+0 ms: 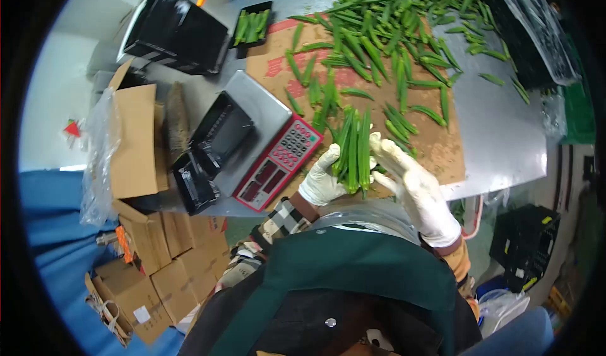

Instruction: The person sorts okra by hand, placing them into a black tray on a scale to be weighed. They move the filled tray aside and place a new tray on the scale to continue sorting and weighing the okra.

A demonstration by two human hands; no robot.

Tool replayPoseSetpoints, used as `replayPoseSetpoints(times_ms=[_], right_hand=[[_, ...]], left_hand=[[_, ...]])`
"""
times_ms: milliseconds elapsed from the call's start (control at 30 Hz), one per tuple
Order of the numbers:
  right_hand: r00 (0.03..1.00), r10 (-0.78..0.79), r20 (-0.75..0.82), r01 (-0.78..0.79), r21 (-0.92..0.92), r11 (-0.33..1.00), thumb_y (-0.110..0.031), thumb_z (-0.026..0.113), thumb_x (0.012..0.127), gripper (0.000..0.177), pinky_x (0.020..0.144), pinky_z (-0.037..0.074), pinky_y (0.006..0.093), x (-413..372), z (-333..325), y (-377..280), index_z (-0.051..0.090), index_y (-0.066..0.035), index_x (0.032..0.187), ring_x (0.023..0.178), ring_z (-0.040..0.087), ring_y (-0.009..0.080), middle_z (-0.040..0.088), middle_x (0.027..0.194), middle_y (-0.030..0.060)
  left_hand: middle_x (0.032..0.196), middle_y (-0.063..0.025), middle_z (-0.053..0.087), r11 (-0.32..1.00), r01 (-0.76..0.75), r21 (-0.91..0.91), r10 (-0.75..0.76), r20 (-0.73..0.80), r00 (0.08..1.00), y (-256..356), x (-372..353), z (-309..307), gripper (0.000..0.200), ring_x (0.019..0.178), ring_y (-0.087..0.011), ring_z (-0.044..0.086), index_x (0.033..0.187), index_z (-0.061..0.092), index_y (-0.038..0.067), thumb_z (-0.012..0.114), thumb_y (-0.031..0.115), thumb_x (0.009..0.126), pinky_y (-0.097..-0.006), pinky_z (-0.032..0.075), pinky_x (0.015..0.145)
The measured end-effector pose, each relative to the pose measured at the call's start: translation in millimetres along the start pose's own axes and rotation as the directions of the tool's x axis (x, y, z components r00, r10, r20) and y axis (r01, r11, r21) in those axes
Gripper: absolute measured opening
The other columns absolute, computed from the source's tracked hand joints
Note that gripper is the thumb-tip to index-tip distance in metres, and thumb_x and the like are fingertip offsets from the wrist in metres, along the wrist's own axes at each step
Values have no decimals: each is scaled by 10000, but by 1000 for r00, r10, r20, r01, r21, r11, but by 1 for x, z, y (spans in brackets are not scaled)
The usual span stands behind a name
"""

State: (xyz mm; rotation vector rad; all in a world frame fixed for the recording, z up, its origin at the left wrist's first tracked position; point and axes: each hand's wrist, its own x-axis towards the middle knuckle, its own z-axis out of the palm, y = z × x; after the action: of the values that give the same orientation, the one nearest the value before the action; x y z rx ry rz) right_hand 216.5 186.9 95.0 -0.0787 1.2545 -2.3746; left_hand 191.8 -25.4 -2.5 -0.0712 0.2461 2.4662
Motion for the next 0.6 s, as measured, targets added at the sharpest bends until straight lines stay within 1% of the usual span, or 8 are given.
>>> replayPoseSetpoints(times_ms=[33,167,300,367,400,500,567,600], right_hand=[[1000,-13,8,13,-36,999,-273,557,1056,602,1170,370,458,-1,0,-1,369,34,1537,1447,422,308,420,1566,198],[997,-37,-70,28,-117,993,-316,598,1036,579,1100,452,435,3,-3,-6,460,28,1480,1357,532,303,541,1465,205],[986,-39,-160,24,-94,995,-284,603,1034,509,1028,500,376,0,-24,1,522,24,1431,1237,620,259,622,1370,184],[977,-26,-210,-2,-133,991,-262,599,1035,476,1000,512,360,-2,-35,4,543,26,1410,1186,643,236,650,1329,172],[971,-18,-240,-26,-179,984,-250,595,1036,458,988,515,356,-3,-41,6,552,27,1399,1165,650,226,661,1310,165],[946,-28,-322,-139,-483,864,-210,587,1028,371,887,544,343,-10,-64,23,620,44,1295,1031,685,203,712,1180,141],[935,-27,-353,-259,-733,629,-203,613,1005,338,831,558,346,-21,-88,45,656,53,1222,958,715,232,741,1088,159],[929,-57,-366,-308,-849,429,-217,642,977,323,800,561,366,-27,-97,55,676,49,1157,902,722,270,743,1012,179]], left_hand=[[1517,-103,481,999,-37,4,37,75,997,8,-1,12,820,1200,-290,599,1551,348,93,742,400,900,-495,527,1023],[1533,-20,429,982,-186,-25,188,122,975,55,-22,25,1055,1081,-220,607,1625,160,175,796,488,844,-467,552,854],[1494,-54,457,827,-426,368,434,65,899,138,-80,32,1063,1059,-230,636,1618,164,148,810,472,839,-416,582,804],[1529,-91,443,698,-387,603,466,28,884,181,-114,43,1072,1075,-254,653,1626,142,133,804,449,845,-426,588,861],[1579,-189,392,654,-390,648,519,-9,855,199,-135,35,920,1112,-308,668,1569,290,35,774,390,871,-480,598,891],[1469,-174,541,418,-110,902,614,-192,765,223,-154,56,698,1173,-227,635,1496,425,18,739,212,904,-379,518,1022],[1485,-160,528,144,293,945,680,-310,664,245,-165,25,690,1238,-194,592,1487,444,-8,763,163,900,-330,443,1089],[1492,-157,520,3,364,931,700,-262,664,243,-162,10,709,1275,-191,563,1495,435,-16,774,154,897,-318,420,1105]])
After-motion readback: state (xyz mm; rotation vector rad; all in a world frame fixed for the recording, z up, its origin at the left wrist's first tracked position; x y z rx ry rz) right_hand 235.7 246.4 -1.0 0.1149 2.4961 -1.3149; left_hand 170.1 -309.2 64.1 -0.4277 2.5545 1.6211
